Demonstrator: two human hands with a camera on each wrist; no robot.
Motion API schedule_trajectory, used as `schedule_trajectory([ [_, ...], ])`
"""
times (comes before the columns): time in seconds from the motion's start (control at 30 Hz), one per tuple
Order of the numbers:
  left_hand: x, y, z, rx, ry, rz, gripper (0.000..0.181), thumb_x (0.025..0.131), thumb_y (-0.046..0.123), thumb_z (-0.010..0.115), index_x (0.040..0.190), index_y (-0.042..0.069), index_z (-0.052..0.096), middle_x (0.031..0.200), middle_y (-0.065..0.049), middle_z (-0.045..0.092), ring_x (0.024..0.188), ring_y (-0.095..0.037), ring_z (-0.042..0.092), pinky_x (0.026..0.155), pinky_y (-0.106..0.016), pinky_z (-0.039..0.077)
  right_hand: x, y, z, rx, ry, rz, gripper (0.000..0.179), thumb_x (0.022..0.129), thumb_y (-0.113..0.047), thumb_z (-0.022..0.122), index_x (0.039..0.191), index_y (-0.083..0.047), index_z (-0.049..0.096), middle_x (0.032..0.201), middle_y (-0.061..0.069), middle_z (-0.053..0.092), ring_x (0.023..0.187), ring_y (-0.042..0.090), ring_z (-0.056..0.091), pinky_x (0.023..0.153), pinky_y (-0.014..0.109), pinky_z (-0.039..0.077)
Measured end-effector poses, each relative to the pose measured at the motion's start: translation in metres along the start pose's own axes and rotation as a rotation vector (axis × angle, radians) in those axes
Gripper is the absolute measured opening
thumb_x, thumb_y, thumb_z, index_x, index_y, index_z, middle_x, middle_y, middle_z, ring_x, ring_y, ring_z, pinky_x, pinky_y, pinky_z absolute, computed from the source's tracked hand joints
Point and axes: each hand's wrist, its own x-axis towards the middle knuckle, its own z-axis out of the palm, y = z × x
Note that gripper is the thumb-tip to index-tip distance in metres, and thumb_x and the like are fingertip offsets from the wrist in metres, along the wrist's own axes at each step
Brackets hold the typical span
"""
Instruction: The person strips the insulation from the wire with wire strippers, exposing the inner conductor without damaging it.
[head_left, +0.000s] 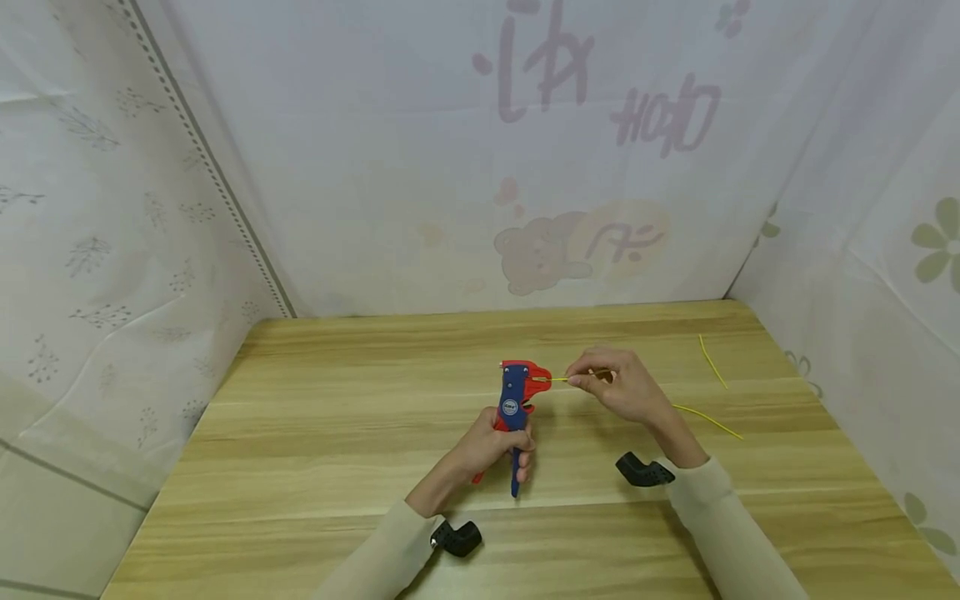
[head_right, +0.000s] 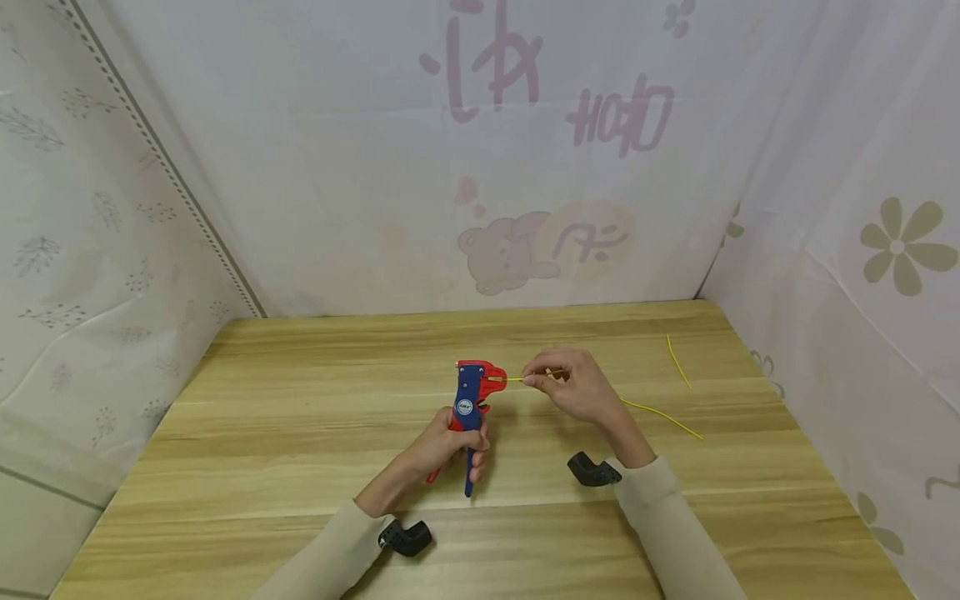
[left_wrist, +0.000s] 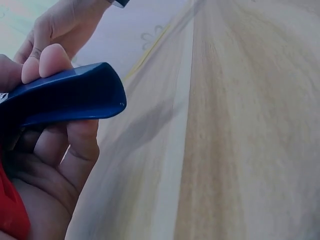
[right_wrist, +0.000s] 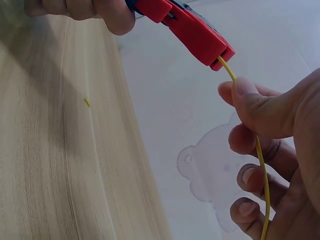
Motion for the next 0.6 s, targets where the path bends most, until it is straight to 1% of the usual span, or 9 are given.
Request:
schedule_trajectory([
  [0.17,-0.0018,0.0001,0.0016,-0.01,0.025,-0.005,0.01,0.089,0.0,0.058,0.083,0.006,0.052,0.058,0.003,0.057,0.047,-0.013,0.06,0.052,-0.028,0.055,0.0006,-0.0002,0.0011,-0.017,0.008,-0.023,0.008,0.091,-0.007,0.076,0.09,-0.015,0.079,0.078,-0.006,0.066,0.068,0.008,0.045,0.059,0.023,0.04],
  [0.37,-0.002,-0.0001,0.0031,-0.031,0.078,-0.003,0.013,0.087,-0.001,0.053,0.077,0.007,0.049,0.052,0.003,0.053,0.041,-0.013,0.056,0.046,-0.028,0.051,0.001,-0.0031,0.0032,-0.011,0.017,-0.036,0.013,0.091,-0.007,0.076,0.09,-0.02,0.078,0.077,-0.006,0.066,0.065,0.008,0.045,0.056,0.022,0.039],
  [0.47,-0.0015,0.0,0.0025,-0.036,0.091,-0.004,0.011,0.085,0.0,0.054,0.077,0.007,0.049,0.051,0.003,0.052,0.041,-0.013,0.055,0.045,-0.028,0.05,0.0009,-0.0042,0.0043,-0.003,0.017,-0.024,0.013,0.092,-0.007,0.075,0.091,-0.021,0.077,0.078,-0.005,0.065,0.063,0.008,0.044,0.054,0.022,0.038],
  [0.6,-0.0012,-0.0002,0.0008,-0.03,0.086,-0.001,0.009,0.084,0.002,0.057,0.08,0.006,0.05,0.054,0.004,0.055,0.043,-0.013,0.058,0.047,-0.028,0.052,0.0003,-0.004,0.006,0.014,0.006,0.017,0.008,0.095,-0.01,0.072,0.094,-0.016,0.078,0.081,-0.001,0.067,0.06,0.008,0.044,0.053,0.022,0.038],
])
